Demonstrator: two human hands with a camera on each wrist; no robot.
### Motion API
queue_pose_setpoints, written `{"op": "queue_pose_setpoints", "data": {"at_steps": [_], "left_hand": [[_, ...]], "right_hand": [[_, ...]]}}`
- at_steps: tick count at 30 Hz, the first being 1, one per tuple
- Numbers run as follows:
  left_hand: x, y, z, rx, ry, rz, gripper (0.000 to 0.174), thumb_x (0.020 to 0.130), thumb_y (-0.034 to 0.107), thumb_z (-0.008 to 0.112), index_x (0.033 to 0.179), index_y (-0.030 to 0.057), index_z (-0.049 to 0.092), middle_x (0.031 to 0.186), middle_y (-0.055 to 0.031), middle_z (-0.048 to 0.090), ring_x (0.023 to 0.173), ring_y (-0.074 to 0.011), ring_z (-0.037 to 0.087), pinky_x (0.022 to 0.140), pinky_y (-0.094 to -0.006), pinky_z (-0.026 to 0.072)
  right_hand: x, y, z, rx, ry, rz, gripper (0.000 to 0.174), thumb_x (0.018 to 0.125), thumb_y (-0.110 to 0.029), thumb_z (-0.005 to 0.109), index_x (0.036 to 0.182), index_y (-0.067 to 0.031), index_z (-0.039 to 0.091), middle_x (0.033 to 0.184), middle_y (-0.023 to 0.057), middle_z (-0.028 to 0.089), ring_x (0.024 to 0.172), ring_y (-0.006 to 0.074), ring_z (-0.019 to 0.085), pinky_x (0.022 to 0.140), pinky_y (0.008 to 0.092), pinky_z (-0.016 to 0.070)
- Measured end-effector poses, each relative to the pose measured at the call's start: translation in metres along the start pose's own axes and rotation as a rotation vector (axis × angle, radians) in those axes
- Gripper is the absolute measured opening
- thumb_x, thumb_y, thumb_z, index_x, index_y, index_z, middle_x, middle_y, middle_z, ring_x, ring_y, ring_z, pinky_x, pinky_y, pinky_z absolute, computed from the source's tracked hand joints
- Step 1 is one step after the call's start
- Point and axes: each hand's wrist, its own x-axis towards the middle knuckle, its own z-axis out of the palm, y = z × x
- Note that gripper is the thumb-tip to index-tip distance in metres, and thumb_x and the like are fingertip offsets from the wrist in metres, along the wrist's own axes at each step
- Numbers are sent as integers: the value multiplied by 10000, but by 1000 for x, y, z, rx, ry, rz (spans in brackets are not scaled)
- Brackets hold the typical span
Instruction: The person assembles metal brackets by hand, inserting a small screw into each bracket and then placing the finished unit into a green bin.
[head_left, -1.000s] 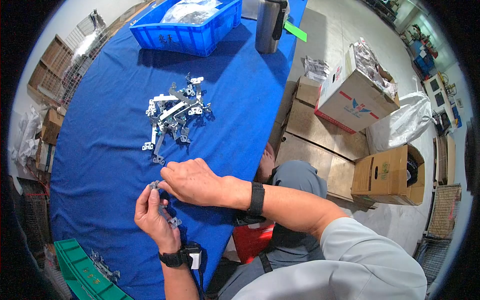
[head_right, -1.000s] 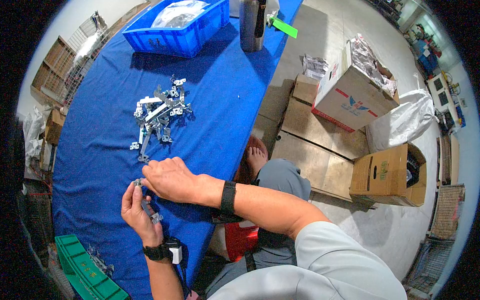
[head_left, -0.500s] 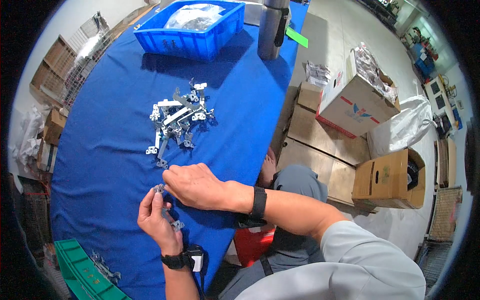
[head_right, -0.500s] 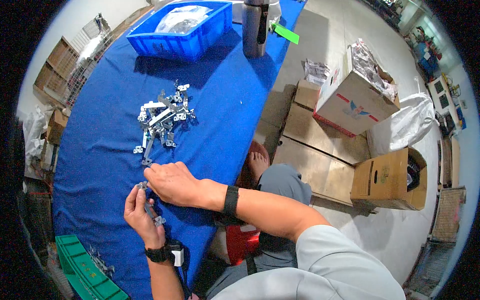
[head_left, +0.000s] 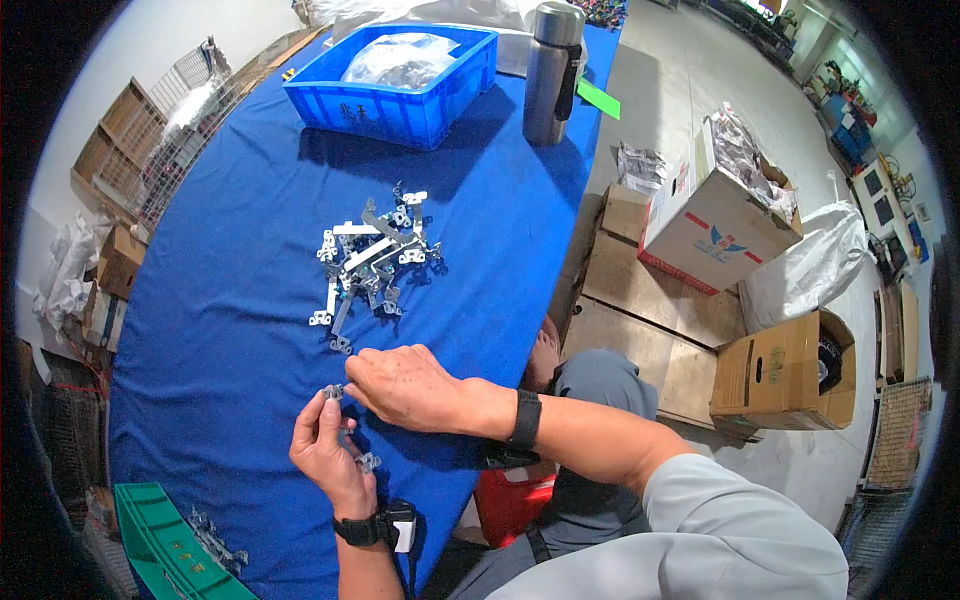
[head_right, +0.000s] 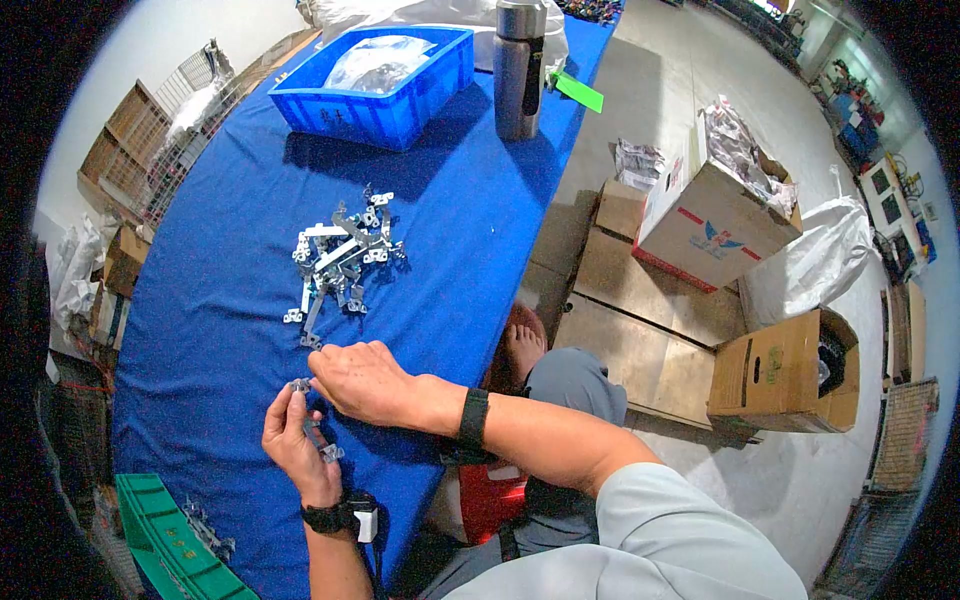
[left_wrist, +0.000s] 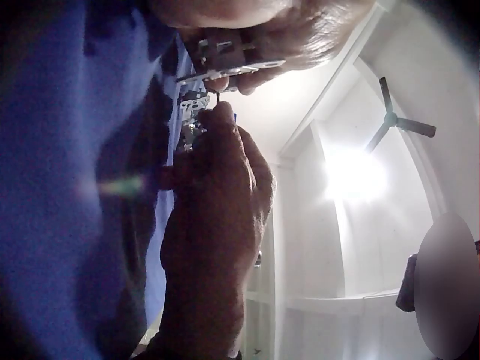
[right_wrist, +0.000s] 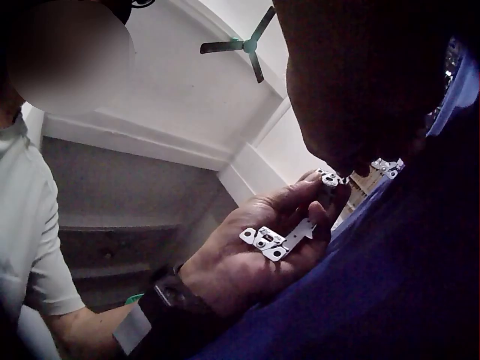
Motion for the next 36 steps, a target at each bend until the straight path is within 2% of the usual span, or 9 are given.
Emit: {"op": "queue_pose_setpoints", "data": {"at_steps": [3, 5, 9, 12, 22, 33, 36], "left_hand": [[-2, 5, 1, 47, 16, -40, 172, 905, 43, 668, 1072, 6, 689, 962, -59, 708, 715, -75, 627, 593, -203, 523], [-3, 10, 4, 35, 58, -45, 151, 888, 20, 680, 1032, -14, 707, 942, -71, 709, 748, -98, 650, 610, -209, 545], [0, 0, -3, -93, -20, -12, 175, 889, 26, 684, 1061, -2, 694, 916, -67, 717, 632, -94, 621, 543, -207, 495], [-2, 4, -1, -128, -17, -39, 175, 879, -18, 686, 1052, -42, 698, 913, -84, 704, 681, -97, 620, 605, -207, 513], [-1, 3, 0, -172, -32, -30, 181, 877, -18, 691, 1056, -45, 695, 908, -87, 703, 678, -99, 620, 596, -203, 513], [1, 1, -3, -70, -66, -9, 175, 896, 11, 666, 1066, -26, 689, 955, -94, 717, 720, -111, 641, 613, -235, 531], [-2, 6, -1, 3, -37, -48, 188, 902, 21, 667, 1083, -24, 681, 967, -93, 716, 751, -111, 648, 619, -232, 531]], "right_hand": [[0, 1, 0, -17, -18, 24, 165, 899, -180, 617, 884, -48, 520, 790, 145, 574, 701, 372, 621, 573, 484, 487], [1, 2, 0, -49, -6, -54, 131, 866, -148, 608, 905, -49, 532, 848, 141, 591, 746, 352, 642, 567, 461, 515], [3, -2, -7, -15, 43, -47, 114, 860, -118, 619, 892, -64, 524, 820, 116, 545, 740, 325, 621, 569, 447, 506], [4, -2, -7, 17, 72, -64, 119, 864, -111, 625, 886, -58, 521, 810, 110, 531, 724, 318, 610, 571, 440, 495], [4, -3, -6, 53, 53, -85, 130, 852, -95, 637, 886, -55, 519, 815, 108, 534, 751, 317, 607, 582, 436, 492], [1, 3, -3, 10, 31, -63, 147, 859, -148, 626, 855, -59, 509, 787, 115, 544, 744, 330, 608, 572, 459, 476], [3, 0, -4, -24, 68, -111, 143, 860, -148, 615, 842, -61, 503, 791, 112, 546, 744, 325, 607, 572, 444, 483]]}}
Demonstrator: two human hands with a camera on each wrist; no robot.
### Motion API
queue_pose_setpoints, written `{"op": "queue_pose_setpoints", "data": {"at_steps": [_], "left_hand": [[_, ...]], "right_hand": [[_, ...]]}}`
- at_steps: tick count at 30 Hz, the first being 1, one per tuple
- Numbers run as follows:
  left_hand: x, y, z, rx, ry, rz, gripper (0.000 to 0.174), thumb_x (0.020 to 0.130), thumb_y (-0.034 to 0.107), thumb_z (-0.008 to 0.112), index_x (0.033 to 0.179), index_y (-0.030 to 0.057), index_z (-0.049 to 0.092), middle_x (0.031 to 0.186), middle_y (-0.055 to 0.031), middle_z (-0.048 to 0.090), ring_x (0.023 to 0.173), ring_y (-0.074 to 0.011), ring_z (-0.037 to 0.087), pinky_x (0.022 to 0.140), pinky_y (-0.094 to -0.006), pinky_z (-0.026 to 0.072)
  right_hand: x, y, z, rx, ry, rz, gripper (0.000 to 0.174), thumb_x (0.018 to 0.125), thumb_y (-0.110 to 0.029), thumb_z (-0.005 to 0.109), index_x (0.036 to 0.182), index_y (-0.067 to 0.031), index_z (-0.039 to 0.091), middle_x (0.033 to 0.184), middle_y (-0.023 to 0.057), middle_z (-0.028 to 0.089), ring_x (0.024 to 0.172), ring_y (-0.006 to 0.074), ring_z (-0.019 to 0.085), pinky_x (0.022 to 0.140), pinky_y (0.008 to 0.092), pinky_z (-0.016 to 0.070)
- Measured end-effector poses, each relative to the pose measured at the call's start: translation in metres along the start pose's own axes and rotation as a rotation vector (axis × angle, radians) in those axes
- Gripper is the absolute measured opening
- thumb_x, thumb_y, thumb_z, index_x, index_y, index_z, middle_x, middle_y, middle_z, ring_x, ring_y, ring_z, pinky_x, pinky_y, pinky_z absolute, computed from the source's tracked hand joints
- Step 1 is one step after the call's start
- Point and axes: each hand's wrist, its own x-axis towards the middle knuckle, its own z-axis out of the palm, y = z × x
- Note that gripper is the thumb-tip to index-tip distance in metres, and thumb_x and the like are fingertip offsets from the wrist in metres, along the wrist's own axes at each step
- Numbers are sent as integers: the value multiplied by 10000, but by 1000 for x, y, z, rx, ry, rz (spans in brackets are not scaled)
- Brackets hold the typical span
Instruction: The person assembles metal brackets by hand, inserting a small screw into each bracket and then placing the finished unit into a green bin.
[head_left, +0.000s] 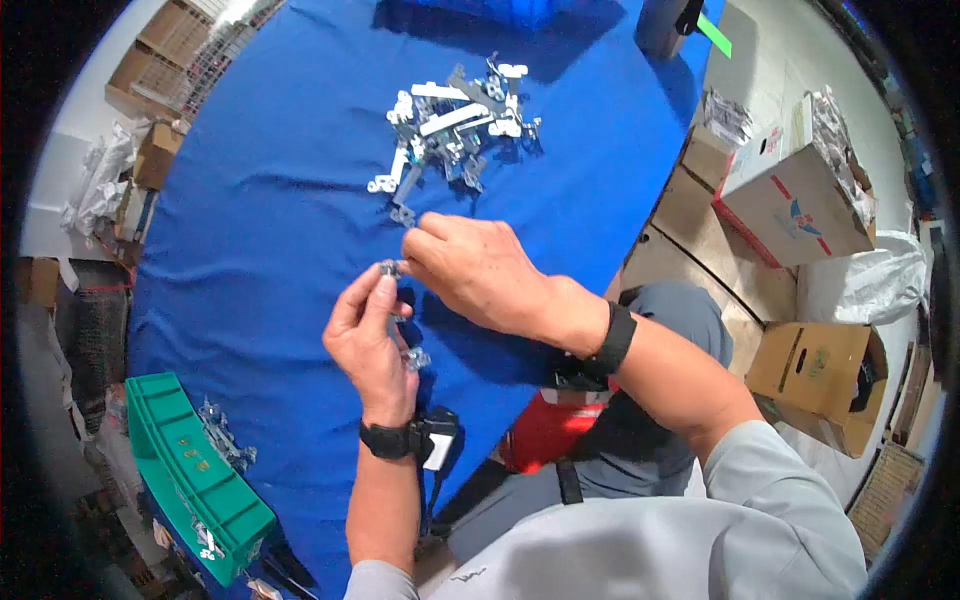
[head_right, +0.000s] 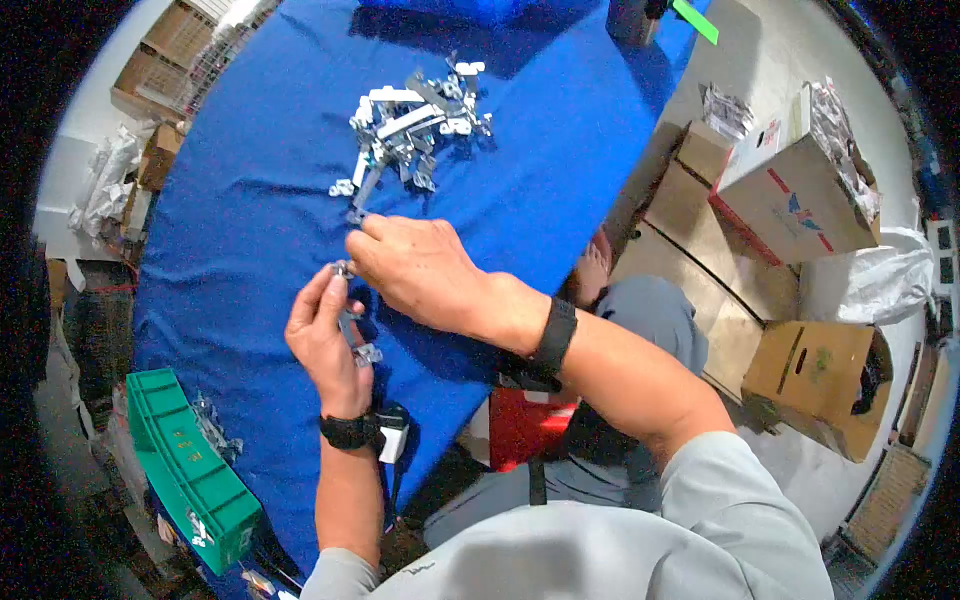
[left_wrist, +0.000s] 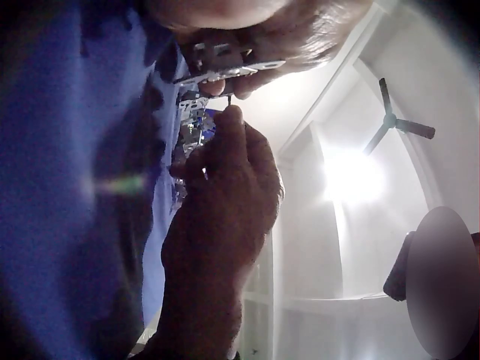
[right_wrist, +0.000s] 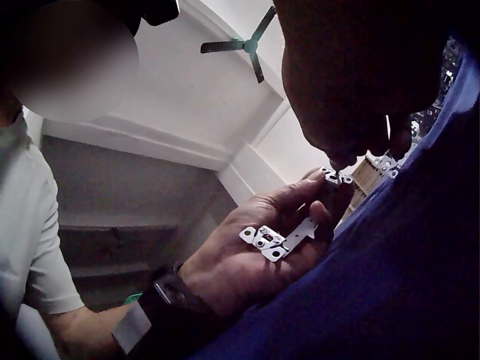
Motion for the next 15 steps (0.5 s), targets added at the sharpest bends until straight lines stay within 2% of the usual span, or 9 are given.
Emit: {"op": "queue_pose_setpoints", "data": {"at_steps": [1, 4, 8, 11, 15], "left_hand": [[1, -2, 0, -24, -6, 11, 185, 903, 29, 672, 1080, -23, 682, 962, -89, 715, 745, -107, 647, 613, -230, 529], [3, -6, -3, -32, -21, 10, 183, 903, 33, 676, 1078, -23, 685, 955, -85, 715, 747, -104, 649, 613, -230, 532], [3, -10, -4, 3, -18, 65, 183, 902, 27, 675, 1077, -23, 689, 961, -87, 718, 768, -107, 659, 620, -231, 537], [4, -7, -3, 22, -24, 74, 183, 900, 23, 676, 1077, -24, 689, 971, -94, 719, 787, -114, 667, 632, -231, 540], [5, -9, -4, 25, -28, 94, 182, 900, 21, 675, 1076, -26, 686, 967, -91, 715, 788, -117, 664, 642, -234, 544]], "right_hand": [[0, 0, 0, 6, -12, 16, 143, 860, -148, 615, 842, -61, 503, 791, 112, 546, 744, 325, 607, 572, 444, 483], [2, 2, 0, -22, 32, -97, 128, 842, -148, 610, 843, -68, 510, 795, 97, 538, 751, 304, 604, 583, 427, 492], [2, 4, 0, -33, 35, -112, 135, 827, -145, 629, 832, -68, 519, 796, 99, 559, 755, 311, 617, 591, 421, 504], [1, 6, 4, -31, 30, -57, 143, 834, -157, 639, 821, -62, 533, 791, 103, 575, 750, 319, 631, 584, 429, 509], [0, 6, 4, -102, -3, 14, 199, 895, -234, 622, 801, -62, 587, 733, 126, 632, 694, 338, 662, 549, 448, 522]]}}
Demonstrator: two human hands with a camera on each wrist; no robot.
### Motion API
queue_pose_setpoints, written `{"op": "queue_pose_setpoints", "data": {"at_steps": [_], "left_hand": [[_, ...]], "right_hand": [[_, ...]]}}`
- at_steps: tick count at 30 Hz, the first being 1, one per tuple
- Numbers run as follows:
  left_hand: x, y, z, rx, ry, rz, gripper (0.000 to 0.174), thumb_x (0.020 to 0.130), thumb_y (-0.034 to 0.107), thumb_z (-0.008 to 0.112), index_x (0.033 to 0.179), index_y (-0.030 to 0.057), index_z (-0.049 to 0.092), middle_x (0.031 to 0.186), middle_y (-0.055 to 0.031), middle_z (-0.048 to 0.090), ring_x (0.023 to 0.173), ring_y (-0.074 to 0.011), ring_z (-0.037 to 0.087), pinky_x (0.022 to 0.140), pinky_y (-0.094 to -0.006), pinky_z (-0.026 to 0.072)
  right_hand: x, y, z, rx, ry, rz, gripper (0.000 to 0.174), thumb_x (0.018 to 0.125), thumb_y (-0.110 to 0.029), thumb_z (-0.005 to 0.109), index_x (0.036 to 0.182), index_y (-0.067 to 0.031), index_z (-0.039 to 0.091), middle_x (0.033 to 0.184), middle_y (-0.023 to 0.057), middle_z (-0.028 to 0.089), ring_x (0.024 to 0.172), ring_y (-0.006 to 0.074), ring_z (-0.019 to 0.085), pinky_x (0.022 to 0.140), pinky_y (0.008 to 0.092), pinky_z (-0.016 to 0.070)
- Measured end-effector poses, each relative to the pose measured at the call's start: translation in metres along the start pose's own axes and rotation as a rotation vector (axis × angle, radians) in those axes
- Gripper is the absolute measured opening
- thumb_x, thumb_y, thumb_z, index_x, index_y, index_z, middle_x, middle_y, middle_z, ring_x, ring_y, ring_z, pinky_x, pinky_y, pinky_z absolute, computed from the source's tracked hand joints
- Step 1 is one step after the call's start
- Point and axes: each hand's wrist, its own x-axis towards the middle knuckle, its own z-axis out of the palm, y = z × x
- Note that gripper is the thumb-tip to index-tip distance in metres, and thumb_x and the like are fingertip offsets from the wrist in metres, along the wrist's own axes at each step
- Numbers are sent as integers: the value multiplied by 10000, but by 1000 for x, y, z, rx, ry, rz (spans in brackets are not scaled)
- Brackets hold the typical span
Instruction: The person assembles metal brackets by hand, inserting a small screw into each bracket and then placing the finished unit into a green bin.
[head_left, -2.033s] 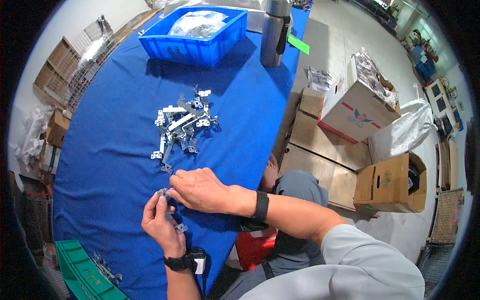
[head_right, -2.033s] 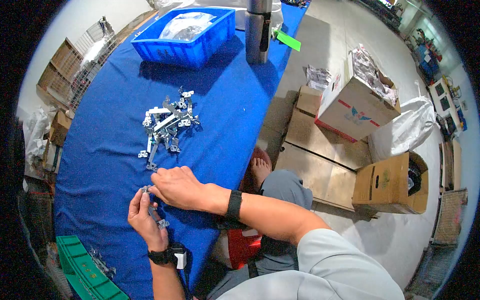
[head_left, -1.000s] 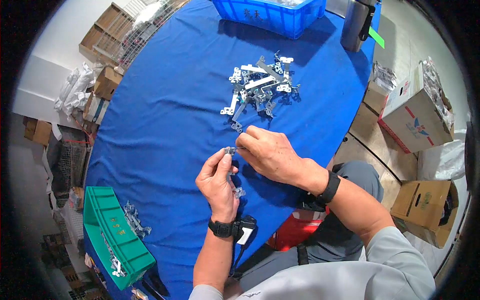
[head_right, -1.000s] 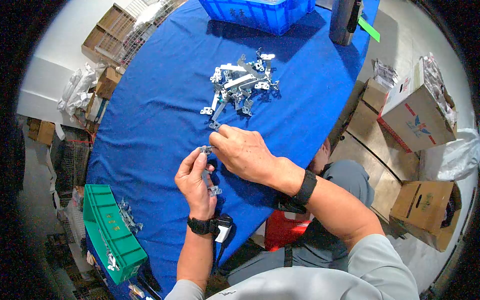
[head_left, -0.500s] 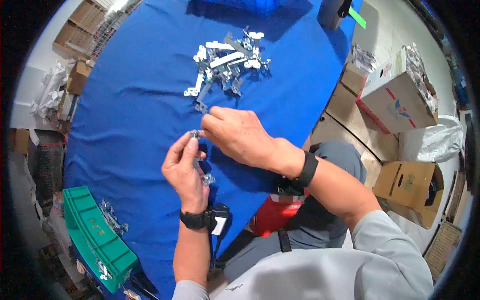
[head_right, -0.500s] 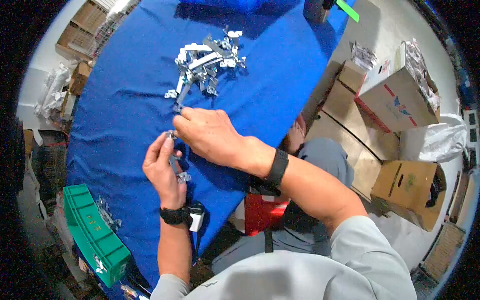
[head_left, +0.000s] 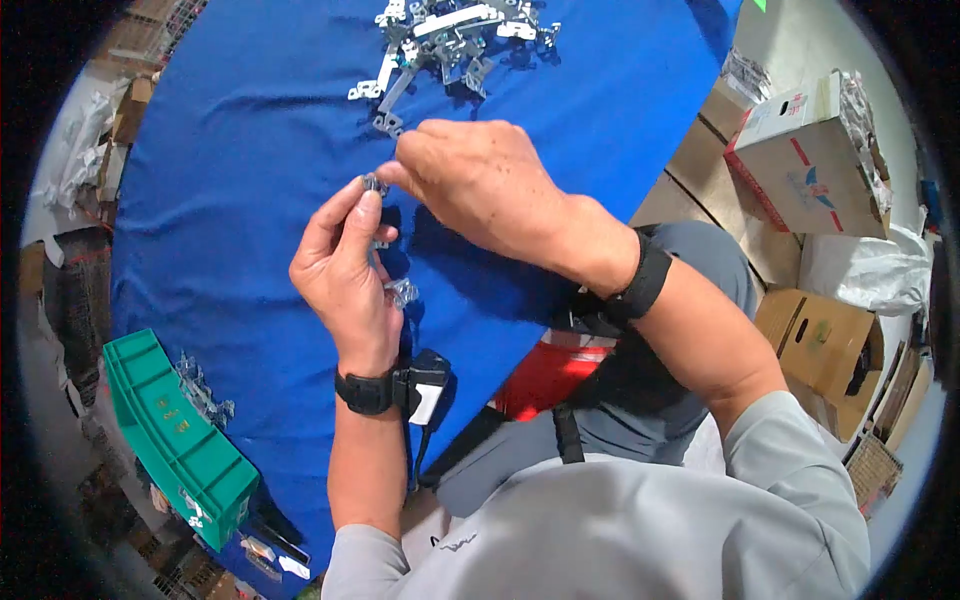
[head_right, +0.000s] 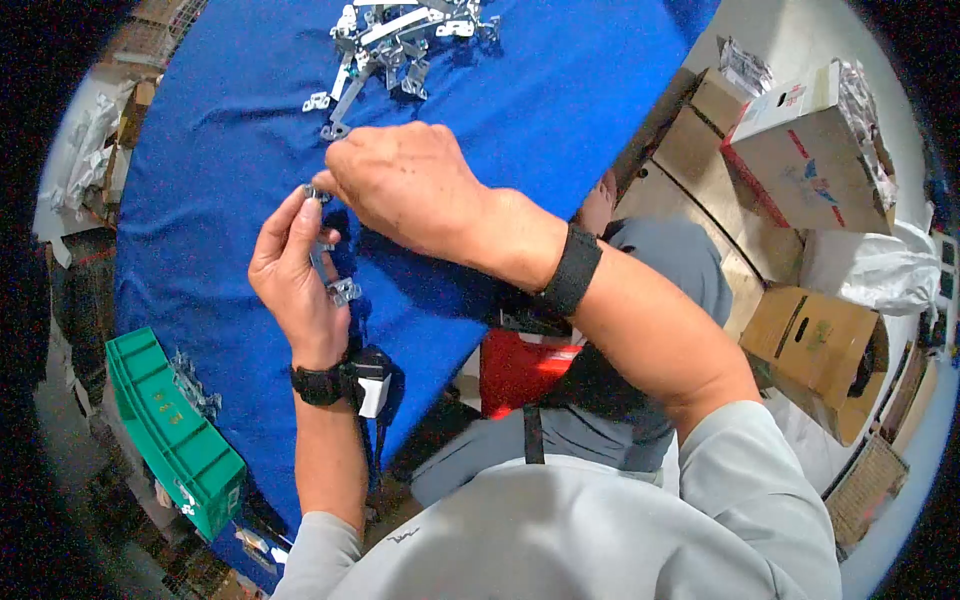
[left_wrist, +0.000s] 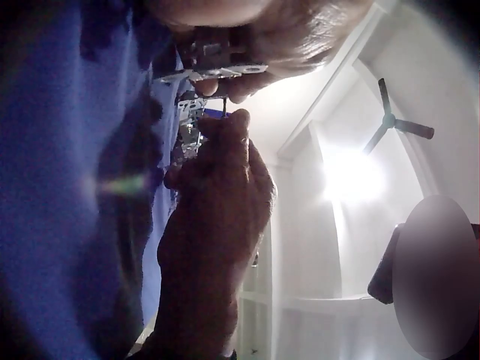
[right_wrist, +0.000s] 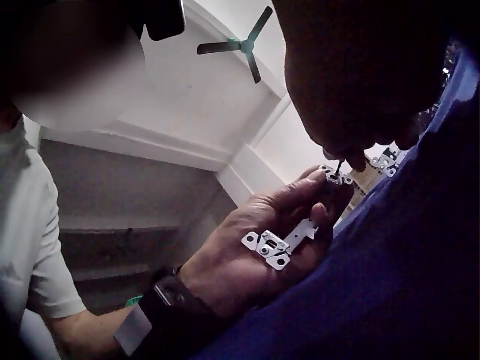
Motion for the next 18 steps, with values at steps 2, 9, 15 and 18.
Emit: {"op": "queue_pose_setpoints", "data": {"at_steps": [2, 9, 15, 18], "left_hand": [[1, -1, 0, -30, -17, 11, 185, 901, 21, 674, 1080, -25, 685, 968, -87, 713, 784, -115, 663, 644, -237, 547], [0, 3, 3, -20, 7, 10, 179, 886, 21, 695, 1059, -23, 696, 939, -90, 716, 729, -103, 652, 615, -222, 540], [1, 2, 3, 0, 6, 18, 191, 903, 50, 687, 1084, -12, 684, 951, -86, 717, 706, -95, 651, 617, -220, 547], [1, 4, 2, -1, 3, 8, 199, 900, 55, 692, 1090, -8, 682, 943, -85, 720, 688, -89, 650, 590, -202, 533]], "right_hand": [[0, 2, 3, 17, 2, 13, 245, 909, -277, 616, 797, -60, 596, 712, 144, 649, 686, 352, 669, 546, 457, 527], [2, 6, 5, 173, 49, -27, 262, 904, -272, 605, 851, -18, 565, 757, 179, 661, 730, 399, 660, 598, 498, 523], [2, 1, -2, 123, 1, 30, 223, 891, -233, 603, 821, -23, 581, 770, 167, 659, 744, 388, 667, 592, 495, 526], [3, 7, 8, 174, 115, -40, 272, 909, -279, 608, 801, -30, 595, 757, 169, 667, 730, 385, 673, 585, 491, 534]]}}
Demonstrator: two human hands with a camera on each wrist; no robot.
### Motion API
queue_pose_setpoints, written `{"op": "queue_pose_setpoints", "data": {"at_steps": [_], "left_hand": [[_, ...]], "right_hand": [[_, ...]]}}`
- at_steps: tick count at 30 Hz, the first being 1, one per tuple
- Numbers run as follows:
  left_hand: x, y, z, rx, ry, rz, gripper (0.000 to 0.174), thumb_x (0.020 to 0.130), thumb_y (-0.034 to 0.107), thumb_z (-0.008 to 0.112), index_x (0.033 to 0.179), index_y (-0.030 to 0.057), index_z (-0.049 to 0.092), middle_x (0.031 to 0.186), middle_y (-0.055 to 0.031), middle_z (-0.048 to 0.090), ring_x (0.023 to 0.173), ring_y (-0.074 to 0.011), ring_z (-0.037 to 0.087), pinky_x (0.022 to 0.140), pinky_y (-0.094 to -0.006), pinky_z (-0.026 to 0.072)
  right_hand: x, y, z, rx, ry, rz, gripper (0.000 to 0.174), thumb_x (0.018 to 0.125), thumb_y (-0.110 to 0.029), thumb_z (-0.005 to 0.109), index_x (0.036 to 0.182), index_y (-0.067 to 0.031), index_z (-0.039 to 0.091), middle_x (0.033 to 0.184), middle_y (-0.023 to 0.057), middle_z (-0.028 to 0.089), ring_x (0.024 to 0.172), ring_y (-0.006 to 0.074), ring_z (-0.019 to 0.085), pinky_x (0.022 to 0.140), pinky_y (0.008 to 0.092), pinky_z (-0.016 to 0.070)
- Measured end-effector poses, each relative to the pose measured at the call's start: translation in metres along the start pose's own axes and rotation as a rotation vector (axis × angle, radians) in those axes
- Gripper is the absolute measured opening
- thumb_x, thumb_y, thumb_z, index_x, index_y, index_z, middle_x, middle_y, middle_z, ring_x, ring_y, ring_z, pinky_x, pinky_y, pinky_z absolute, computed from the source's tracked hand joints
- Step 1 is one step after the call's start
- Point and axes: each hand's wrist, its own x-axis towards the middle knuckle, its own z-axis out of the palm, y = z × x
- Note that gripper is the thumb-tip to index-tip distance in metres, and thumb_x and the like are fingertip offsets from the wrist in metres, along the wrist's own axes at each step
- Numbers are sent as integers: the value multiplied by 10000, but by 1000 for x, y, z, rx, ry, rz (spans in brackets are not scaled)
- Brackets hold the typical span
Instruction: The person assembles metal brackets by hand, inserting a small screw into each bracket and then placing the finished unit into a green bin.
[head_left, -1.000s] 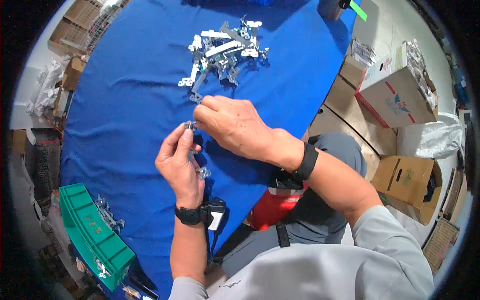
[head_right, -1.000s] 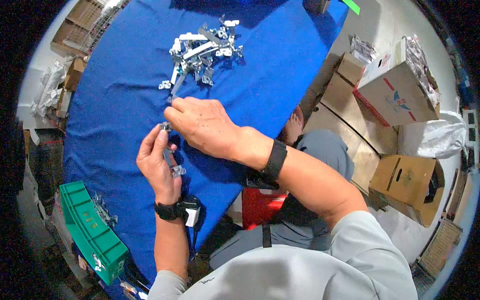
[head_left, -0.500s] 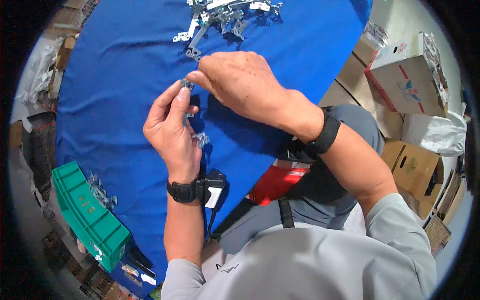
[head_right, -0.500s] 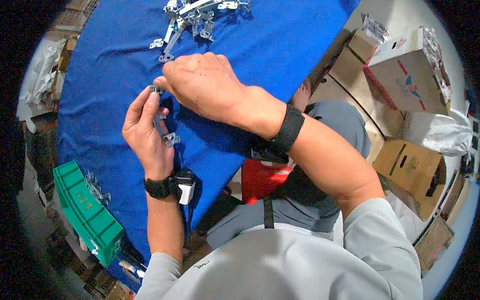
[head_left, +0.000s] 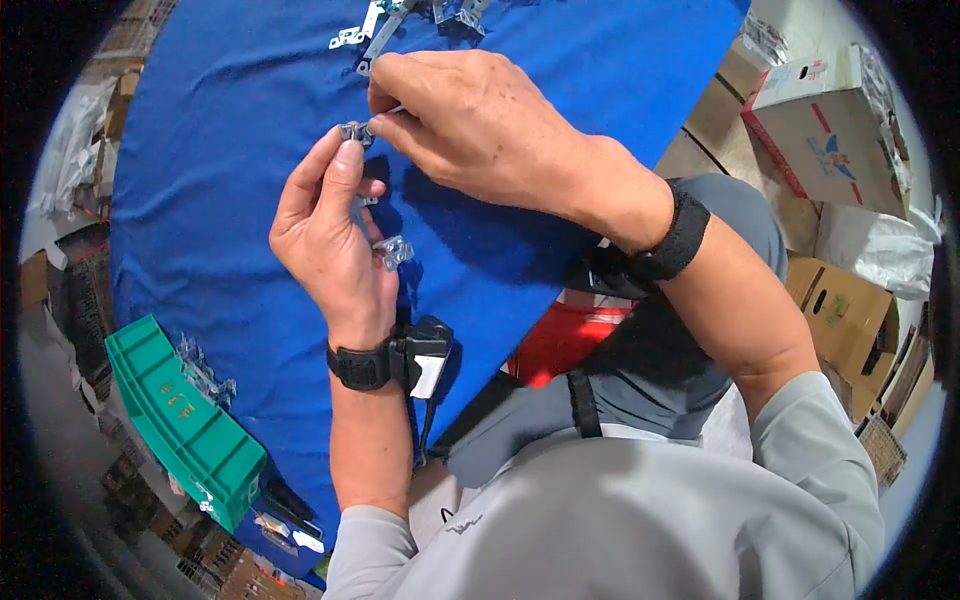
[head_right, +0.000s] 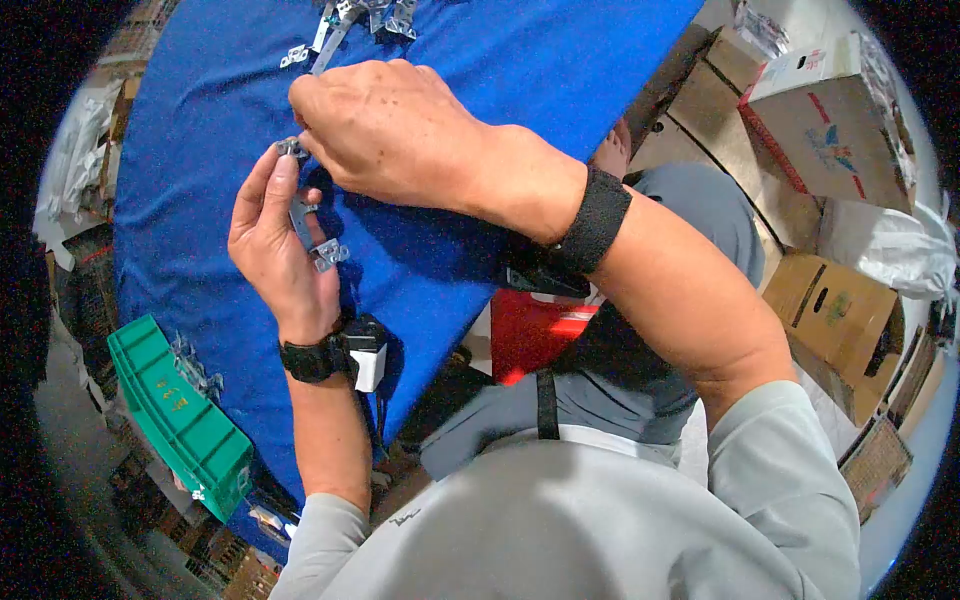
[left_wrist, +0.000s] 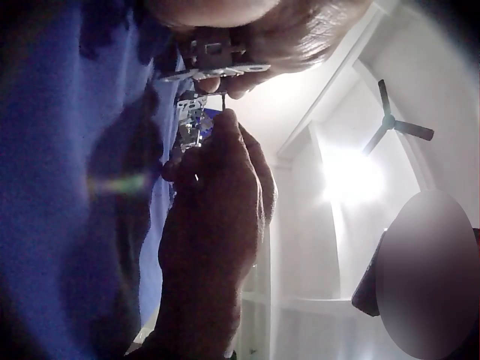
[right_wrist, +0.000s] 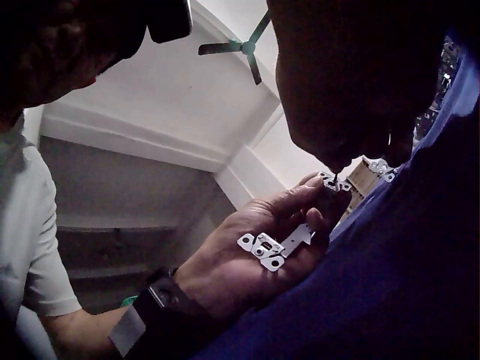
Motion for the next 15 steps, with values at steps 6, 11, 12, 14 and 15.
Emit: {"op": "queue_pose_setpoints", "data": {"at_steps": [6, 11, 12, 14, 15], "left_hand": [[-1, 0, -1, 24, 1, -17, 201, 895, 69, 704, 1086, 7, 689, 923, -73, 726, 649, -80, 644, 525, -174, 494], [-1, 0, -1, 30, 3, -14, 202, 892, 74, 709, 1083, 13, 693, 919, -68, 729, 636, -78, 639, 509, -172, 484], [0, 0, -1, 31, 8, -13, 205, 891, 75, 710, 1086, 14, 693, 922, -70, 729, 638, -79, 641, 513, -171, 486], [0, 0, 0, 32, 14, -13, 209, 890, 76, 711, 1089, 15, 693, 925, -71, 730, 640, -81, 642, 516, -170, 489], [0, -1, 0, -4, 7, -10, 206, 880, 59, 718, 1079, 10, 703, 922, -80, 729, 648, -94, 640, 538, -173, 490]], "right_hand": [[1, -7, -9, -122, -152, 121, 252, 892, -254, 617, 804, -19, 588, 754, 183, 664, 726, 388, 670, 594, 496, 528], [0, -3, -6, -74, -138, 96, 272, 896, -279, 626, 819, -19, 605, 764, 186, 670, 734, 390, 675, 591, 497, 529], [0, -1, -4, -30, -78, 44, 288, 903, -296, 627, 820, -20, 613, 768, 185, 674, 737, 389, 677, 589, 495, 532], [1, -5, -8, -54, -108, 61, 286, 902, -294, 628, 826, -19, 612, 770, 186, 675, 740, 390, 677, 593, 495, 533], [2, -7, -11, -79, -137, 78, 284, 902, -292, 628, 833, -17, 611, 771, 186, 676, 744, 391, 677, 597, 495, 534]]}}
